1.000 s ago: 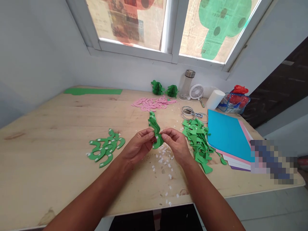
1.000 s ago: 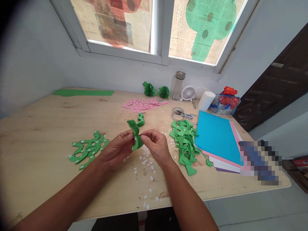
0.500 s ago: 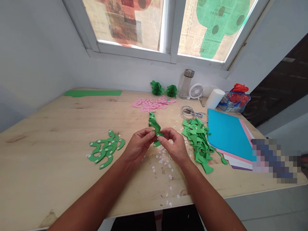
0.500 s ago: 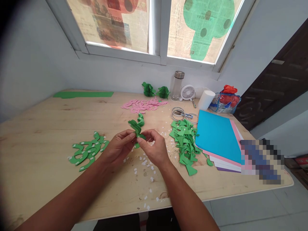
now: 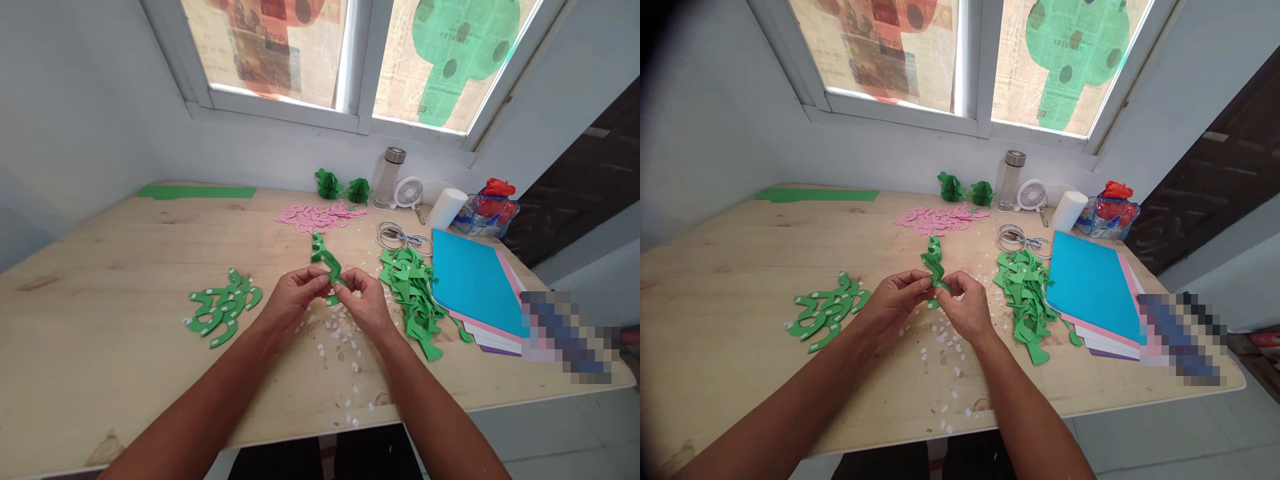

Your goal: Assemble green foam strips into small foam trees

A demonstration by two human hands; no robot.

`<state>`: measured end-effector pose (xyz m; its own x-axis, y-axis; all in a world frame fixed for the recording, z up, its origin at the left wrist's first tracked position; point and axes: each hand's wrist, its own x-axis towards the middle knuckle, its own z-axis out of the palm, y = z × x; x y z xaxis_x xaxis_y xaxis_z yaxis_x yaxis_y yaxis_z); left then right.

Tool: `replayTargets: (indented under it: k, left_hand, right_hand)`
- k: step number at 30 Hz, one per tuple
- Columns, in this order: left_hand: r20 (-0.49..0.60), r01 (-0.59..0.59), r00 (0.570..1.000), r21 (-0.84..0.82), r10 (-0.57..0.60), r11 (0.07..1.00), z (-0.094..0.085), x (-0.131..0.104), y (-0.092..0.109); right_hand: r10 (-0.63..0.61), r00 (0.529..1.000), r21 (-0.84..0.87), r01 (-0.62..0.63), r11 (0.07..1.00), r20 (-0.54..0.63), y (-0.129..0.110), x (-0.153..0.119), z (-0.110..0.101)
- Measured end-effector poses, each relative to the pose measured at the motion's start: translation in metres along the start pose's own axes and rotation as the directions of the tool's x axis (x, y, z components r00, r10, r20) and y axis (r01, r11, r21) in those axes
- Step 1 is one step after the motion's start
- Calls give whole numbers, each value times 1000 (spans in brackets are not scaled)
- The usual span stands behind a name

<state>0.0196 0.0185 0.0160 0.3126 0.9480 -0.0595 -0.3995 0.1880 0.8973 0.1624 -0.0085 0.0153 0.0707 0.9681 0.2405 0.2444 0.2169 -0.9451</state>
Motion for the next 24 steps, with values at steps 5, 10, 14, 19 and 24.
replayTargets:
  k: [5,10,14,19,24]
  left_hand:
    - [-49,-11,999,-97,7,995,0,1,1]
    - [-147,-45,989,-168,20,985,0,3,0]
    - [-169,-76,985,-191,44,979,1,2,0]
    - [-207,-110,976,-197,69,974,0,3,0]
    - [-223,-117,972,-202,71,972,0,4,0]
  right_hand:
    - [-121,984,-73,112,991,-127,-2,-3,-1]
    - [-332,924,-269,276,923,-192,-7,-7,-2]
    - [-406,901,-334,340,879,-150,-9,-8,0]
    - [-475,873,-407,397,823,-110,-9,-10,1]
    - [-551,830,-459,457,762,-89,-8,-12,3]
